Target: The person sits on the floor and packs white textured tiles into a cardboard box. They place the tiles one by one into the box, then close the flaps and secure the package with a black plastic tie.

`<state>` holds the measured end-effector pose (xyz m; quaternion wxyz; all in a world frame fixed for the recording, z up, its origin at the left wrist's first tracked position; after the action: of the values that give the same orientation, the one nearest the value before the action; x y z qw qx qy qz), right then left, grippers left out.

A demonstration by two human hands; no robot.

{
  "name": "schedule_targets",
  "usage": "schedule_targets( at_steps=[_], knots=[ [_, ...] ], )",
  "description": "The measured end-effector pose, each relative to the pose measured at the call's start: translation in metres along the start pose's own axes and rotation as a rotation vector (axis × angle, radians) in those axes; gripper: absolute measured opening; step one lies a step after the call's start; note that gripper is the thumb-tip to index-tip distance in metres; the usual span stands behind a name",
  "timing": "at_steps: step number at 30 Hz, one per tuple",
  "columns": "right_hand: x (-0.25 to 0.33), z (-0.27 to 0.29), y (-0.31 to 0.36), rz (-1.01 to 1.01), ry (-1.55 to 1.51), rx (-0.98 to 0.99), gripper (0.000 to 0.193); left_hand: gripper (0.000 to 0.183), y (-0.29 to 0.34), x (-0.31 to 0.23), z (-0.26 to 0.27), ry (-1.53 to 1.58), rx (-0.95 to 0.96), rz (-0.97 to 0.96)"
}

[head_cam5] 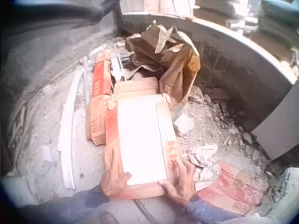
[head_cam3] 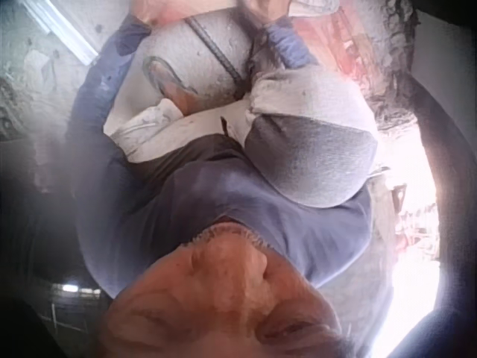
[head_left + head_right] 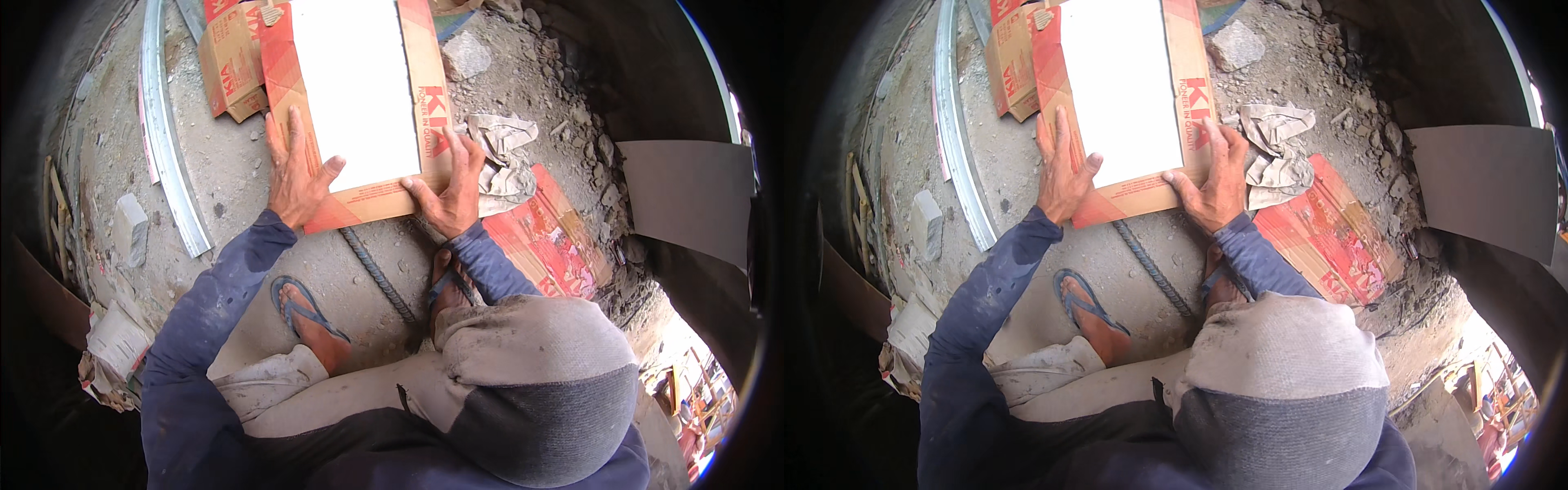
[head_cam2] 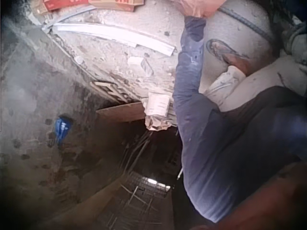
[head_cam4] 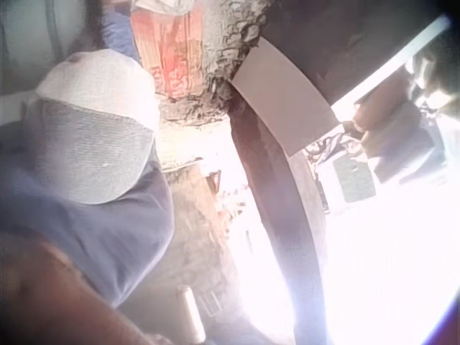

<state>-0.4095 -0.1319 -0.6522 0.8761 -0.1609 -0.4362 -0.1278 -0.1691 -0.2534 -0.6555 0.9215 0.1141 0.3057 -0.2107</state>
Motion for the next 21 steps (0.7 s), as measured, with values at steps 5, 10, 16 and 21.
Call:
schedule_targets(
  at_steps=[5, 10, 16, 21],
  knots=[
    [-0.012, 0.001, 0.0, -0.031, 0.1, 0.106, 0.086, 0.136, 0.007, -0.031, 0.0, -0.121, 0.084, 0.056],
    [-0.005, 0.027, -0.039, -0.102, -0.016, 0.132, 0.088, 0.129, 0.014, -0.04, -0.001, -0.111, 0.05, 0.003],
    [0.014, -0.016, -0.25, 0.406, 0.153, -0.032, 0.054, 0.123, 0.024, -0.026, -0.004, -0.108, -0.05, -0.006],
    [-0.015, -0.144, -0.438, 0.436, 0.599, 0.119, 0.048, 0.121, 0.021, -0.027, 0.001, -0.116, -0.096, -0.004]
  ],
)
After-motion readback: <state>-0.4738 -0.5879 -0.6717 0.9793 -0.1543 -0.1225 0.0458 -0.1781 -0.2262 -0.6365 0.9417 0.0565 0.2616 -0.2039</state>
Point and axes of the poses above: each hand's wrist, its own y-axis away from the middle knuckle, its own z-axis out of the back of the hand, x = y × z, the point moved 5 cm from there along -y, towards the middle knuckle, and after that the axes turned 4 degrees about -z, right-handed, at the moved point
